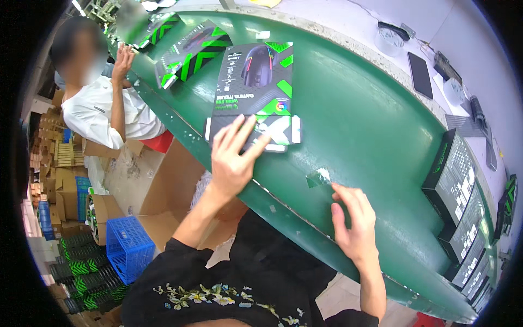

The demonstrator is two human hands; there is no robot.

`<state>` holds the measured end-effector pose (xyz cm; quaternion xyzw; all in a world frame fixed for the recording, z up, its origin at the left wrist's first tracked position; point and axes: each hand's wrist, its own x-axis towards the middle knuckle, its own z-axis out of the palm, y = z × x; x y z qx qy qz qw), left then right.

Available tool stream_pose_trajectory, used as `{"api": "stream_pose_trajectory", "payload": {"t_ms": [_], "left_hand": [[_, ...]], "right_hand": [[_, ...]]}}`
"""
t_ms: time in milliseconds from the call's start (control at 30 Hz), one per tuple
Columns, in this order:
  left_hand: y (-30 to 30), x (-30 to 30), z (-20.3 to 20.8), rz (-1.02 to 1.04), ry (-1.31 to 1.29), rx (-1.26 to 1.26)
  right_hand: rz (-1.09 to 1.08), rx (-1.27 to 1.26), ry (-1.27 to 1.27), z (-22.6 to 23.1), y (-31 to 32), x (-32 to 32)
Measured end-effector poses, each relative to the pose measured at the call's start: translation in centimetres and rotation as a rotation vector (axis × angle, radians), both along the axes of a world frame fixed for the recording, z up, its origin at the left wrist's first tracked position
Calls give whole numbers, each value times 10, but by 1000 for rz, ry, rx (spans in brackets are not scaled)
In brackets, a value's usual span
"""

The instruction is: Packaging computer mice into boxes on a factory assembly line.

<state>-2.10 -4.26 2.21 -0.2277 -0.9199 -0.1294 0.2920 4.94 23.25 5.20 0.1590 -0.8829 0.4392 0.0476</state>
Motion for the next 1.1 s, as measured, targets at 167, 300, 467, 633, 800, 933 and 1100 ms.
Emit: {"api": "stream_pose_trajectory", "payload": {"t_ms": [167,300,467,633,800,933,1100], "left_hand": [[40,57,19,-144,-203,67],[35,73,43,-253,-295,243],[-19,27,41,73,-488,544],[-42,9,32,-102,-961,836],[-48,3,35,-122,-1041,848],[-44,1,37,-126,-1010,775],[-38,3,35,-161,-960,708]], "right_hand": [[-5,-94,-39,14,9,-21],[51,-142,-317,29,11,-46],[48,-238,-357,26,10,-53],[72,-150,-292,28,14,-52],[78,-211,-341,26,17,-52],[68,-303,-461,25,21,-54],[86,-292,-487,25,22,-58]]}}
